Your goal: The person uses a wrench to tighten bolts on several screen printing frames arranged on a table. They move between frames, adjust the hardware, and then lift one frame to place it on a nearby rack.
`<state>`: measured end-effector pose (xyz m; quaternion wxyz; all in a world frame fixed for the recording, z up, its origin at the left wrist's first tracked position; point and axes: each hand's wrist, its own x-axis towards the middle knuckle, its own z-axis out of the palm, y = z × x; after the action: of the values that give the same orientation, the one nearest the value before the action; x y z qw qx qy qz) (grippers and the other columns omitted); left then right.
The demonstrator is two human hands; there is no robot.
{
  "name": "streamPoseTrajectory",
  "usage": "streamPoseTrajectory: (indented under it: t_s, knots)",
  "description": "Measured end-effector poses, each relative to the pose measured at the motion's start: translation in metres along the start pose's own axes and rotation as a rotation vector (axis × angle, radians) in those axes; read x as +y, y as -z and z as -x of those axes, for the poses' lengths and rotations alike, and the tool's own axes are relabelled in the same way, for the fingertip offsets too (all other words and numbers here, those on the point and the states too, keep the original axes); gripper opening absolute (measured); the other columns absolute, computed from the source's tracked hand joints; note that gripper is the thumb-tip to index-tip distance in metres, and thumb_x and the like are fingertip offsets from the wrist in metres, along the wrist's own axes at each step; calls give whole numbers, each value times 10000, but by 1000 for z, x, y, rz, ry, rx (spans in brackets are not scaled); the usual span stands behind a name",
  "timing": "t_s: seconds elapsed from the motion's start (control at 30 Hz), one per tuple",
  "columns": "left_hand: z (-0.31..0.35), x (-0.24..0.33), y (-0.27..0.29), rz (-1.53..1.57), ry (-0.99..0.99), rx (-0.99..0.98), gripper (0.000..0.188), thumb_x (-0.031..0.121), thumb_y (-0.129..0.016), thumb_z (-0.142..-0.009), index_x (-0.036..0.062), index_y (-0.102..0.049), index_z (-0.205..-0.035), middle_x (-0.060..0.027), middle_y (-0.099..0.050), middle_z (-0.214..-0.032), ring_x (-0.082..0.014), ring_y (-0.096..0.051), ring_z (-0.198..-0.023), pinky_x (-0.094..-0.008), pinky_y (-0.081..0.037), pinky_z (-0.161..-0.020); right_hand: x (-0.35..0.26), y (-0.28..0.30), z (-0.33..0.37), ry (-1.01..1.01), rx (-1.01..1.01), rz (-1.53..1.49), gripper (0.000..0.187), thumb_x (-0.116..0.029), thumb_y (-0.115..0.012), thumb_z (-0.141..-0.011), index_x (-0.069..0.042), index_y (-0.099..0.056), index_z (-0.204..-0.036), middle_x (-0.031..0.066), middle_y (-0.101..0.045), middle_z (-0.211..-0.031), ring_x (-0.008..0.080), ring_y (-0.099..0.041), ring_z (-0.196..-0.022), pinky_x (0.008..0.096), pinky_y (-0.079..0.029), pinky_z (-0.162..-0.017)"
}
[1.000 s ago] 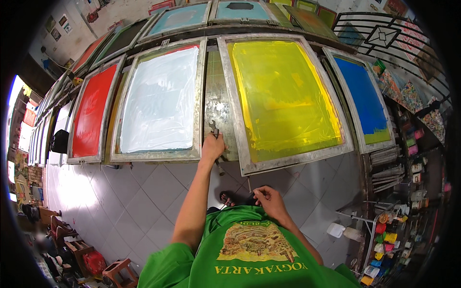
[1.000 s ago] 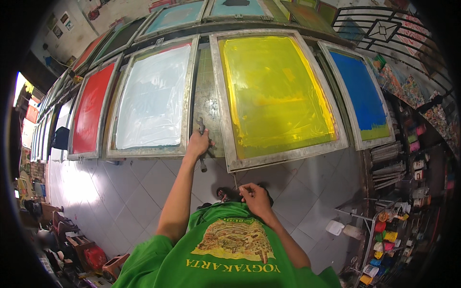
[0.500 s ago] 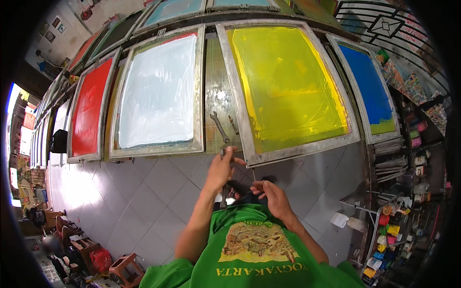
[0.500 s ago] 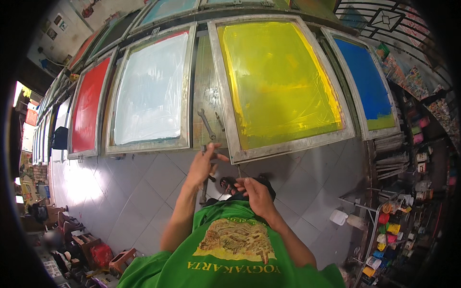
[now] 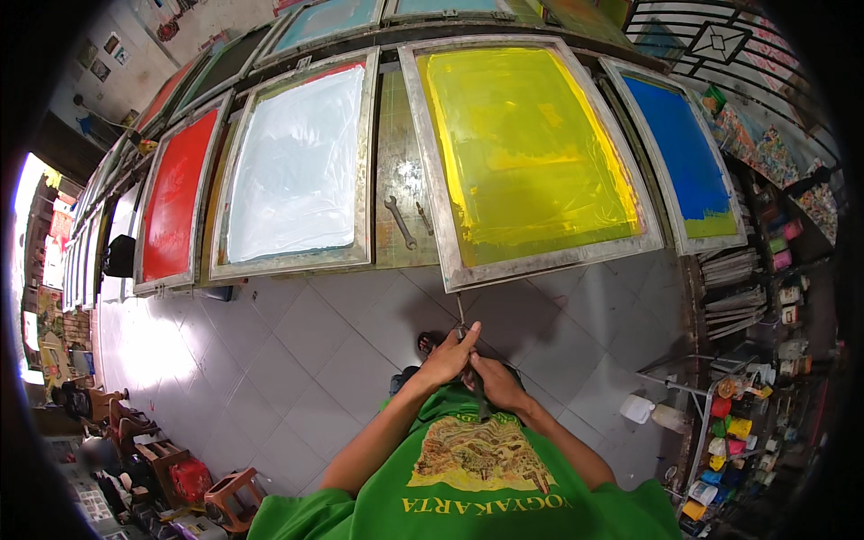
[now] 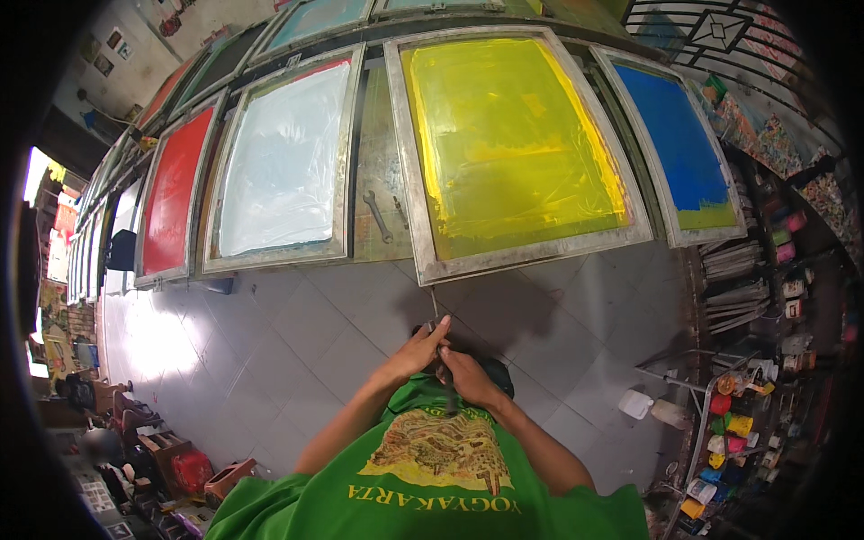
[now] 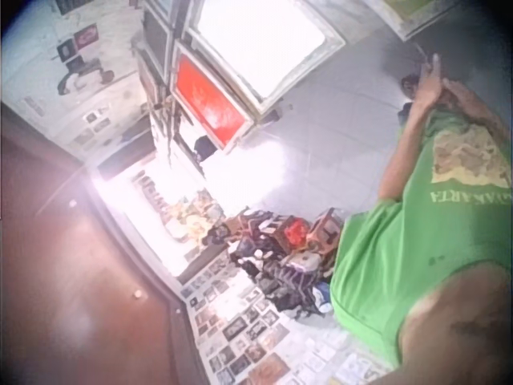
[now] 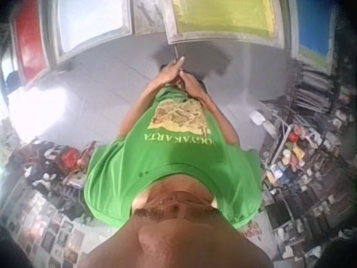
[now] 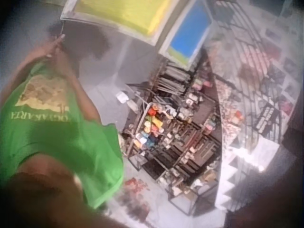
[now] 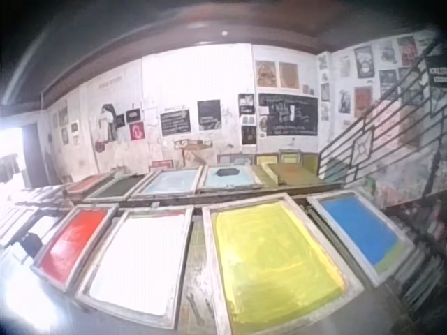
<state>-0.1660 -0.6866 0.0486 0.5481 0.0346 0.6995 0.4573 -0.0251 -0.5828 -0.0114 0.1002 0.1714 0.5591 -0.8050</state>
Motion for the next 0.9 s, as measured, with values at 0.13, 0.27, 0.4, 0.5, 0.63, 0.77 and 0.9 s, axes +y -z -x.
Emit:
streamPoseTrajectory:
  t_s: [0.13,0.27,0.4,0.5,0.63,0.77,0.9]
  knots:
    - [-24,-45,-5,245,-133,72,602,441,-626,-1040,-24,-527,-1409,-58,-669,-1114,-93,-639,-907,-243,-508,-788,32,7,-3,-69,-37,-302,497,-439,-327,-1145,-82,-500,-847,13,-478,-751,141,-463,-677,300,-424,-669]
    - [-9,-50,-3,257,-147,79,454,298,-632,-1054,-8,-600,-1388,-42,-695,-1120,-101,-660,-945,-266,-527,-843,40,8,-15,-27,-72,-502,527,-476,-295,-1143,-115,-430,-783,-16,-386,-681,136,-405,-636,310,-400,-658]
    - [4,-49,-11,343,-155,80,393,208,-613,-1063,-19,-610,-1383,-38,-711,-1030,-113,-666,-889,-270,-552,-835,28,0,-18,-64,-60,-662,537,-478,-301,-1141,-125,-446,-762,-24,-380,-653,140,-357,-622,321,-396,-711]
    - [10,-46,-14,377,-172,75,364,197,-606,-1067,-29,-624,-1351,-25,-686,-968,-105,-640,-804,-252,-547,-759,34,4,-19,-47,-149,-775,540,-481,-333,-1133,-126,-459,-746,-31,-359,-630,140,-351,-623,315,-390,-737]
    - [7,-54,-11,387,-219,28,339,214,-604,-1071,-33,-641,-1300,-12,-646,-900,-95,-603,-728,-255,-524,-636,43,9,-24,13,-326,-928,510,-477,-357,-1120,-112,-492,-790,-16,-349,-613,139,-327,-613,292,-333,-671]
    - [-6,-72,-11,321,-328,105,343,213,-612,-1068,-37,-639,-1301,-31,-680,-951,-95,-619,-760,-251,-525,-644,47,6,-25,-54,-298,-997,535,-476,-378,-1111,-120,-478,-724,-21,-325,-609,141,-309,-604,296,-330,-665]
    - [2,-66,-12,355,-315,55,331,187,-590,-1077,-46,-626,-1309,-46,-705,-919,-99,-633,-729,-257,-531,-620,53,3,-31,39,-377,-1056,548,-486,-372,-1108,-128,-449,-700,-22,-314,-604,143,-316,-612,307,-364,-721]
